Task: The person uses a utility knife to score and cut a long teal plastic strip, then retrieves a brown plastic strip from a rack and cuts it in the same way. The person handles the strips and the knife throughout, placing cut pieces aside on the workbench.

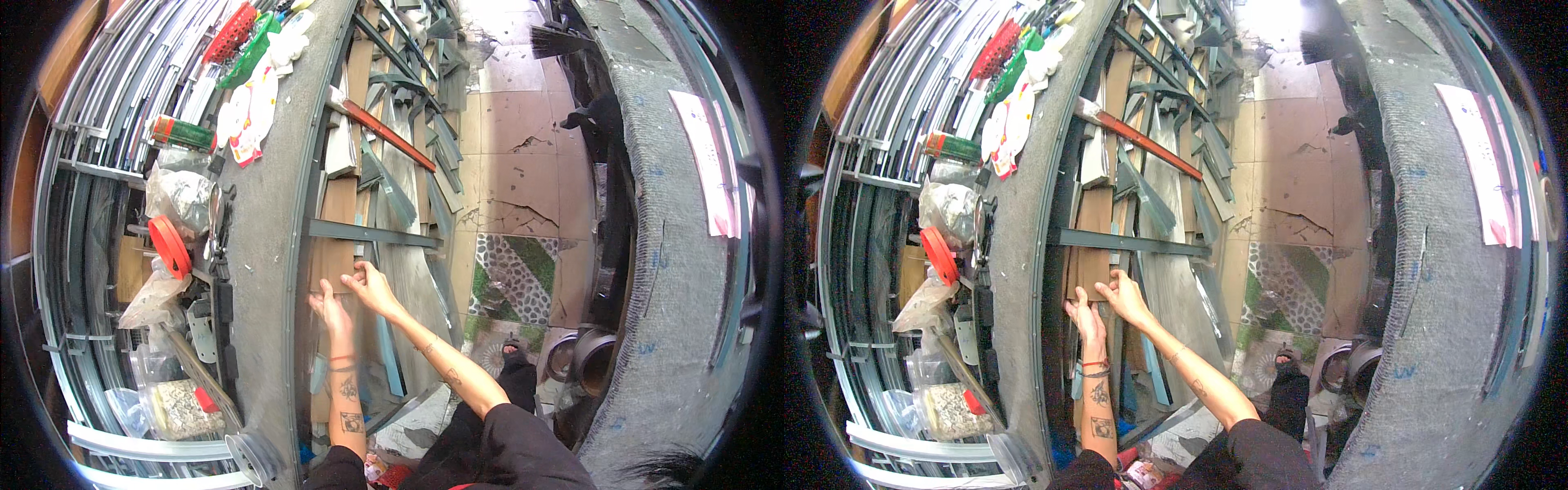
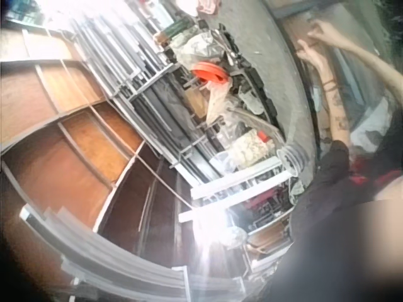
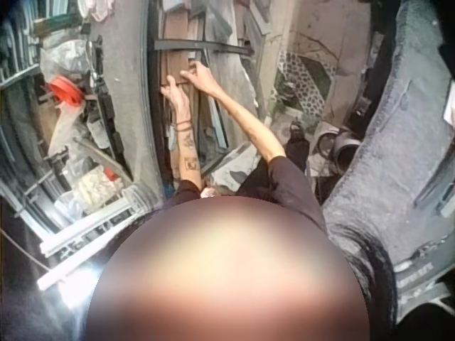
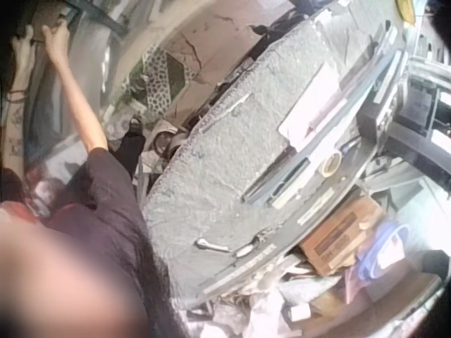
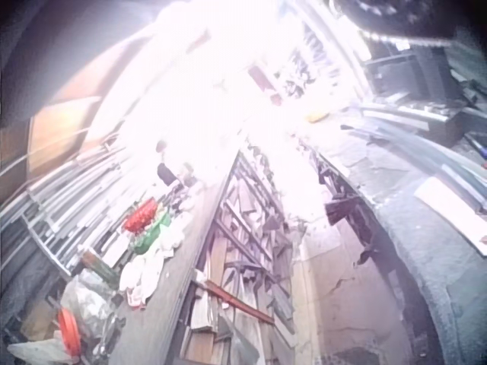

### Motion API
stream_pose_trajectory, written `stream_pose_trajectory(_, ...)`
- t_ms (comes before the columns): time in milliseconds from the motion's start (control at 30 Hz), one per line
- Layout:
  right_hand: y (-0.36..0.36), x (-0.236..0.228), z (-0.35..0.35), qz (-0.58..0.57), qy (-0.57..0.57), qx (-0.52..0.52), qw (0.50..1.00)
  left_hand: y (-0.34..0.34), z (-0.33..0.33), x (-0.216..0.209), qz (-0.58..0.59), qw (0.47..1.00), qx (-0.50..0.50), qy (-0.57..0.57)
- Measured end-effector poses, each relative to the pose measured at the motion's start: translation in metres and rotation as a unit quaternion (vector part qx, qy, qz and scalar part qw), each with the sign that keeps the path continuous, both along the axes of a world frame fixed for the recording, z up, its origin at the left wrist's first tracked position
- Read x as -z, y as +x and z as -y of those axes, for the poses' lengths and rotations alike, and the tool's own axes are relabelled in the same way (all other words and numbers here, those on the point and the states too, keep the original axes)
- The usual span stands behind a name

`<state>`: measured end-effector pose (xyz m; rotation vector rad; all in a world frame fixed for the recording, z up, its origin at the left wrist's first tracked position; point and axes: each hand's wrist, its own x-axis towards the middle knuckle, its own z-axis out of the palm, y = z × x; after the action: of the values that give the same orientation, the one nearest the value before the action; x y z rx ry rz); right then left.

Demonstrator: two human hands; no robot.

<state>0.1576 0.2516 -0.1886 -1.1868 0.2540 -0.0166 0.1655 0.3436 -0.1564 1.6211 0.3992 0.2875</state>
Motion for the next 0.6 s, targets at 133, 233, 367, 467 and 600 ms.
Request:
stream_pose_trajectory(133,0.007,0.003,-0.012,0.009,-0.037,0.003,0.999,-0.001,-0.011,-0.004,0.037,0.993,0.073,0.086)
stream_pose_trajectory(233,0.006,-0.001,-0.015,-0.005,-0.05,0.003,0.999,-0.002,-0.016,-0.003,0.083,0.983,0.131,0.095)
stream_pose_trajectory(367,-0.004,-0.011,-0.022,-0.019,-0.045,0.004,0.999,-0.001,-0.023,-0.003,0.063,0.984,0.143,0.08)
stream_pose_trajectory(467,-0.004,-0.014,-0.028,-0.045,-0.008,0.003,0.999,0.003,-0.027,-0.003,0.061,0.985,0.134,0.095)
stream_pose_trajectory(600,0.007,-0.004,-0.028,-0.036,-0.034,-0.014,0.999,0.003,-0.03,-0.004,0.012,0.983,0.155,0.093)
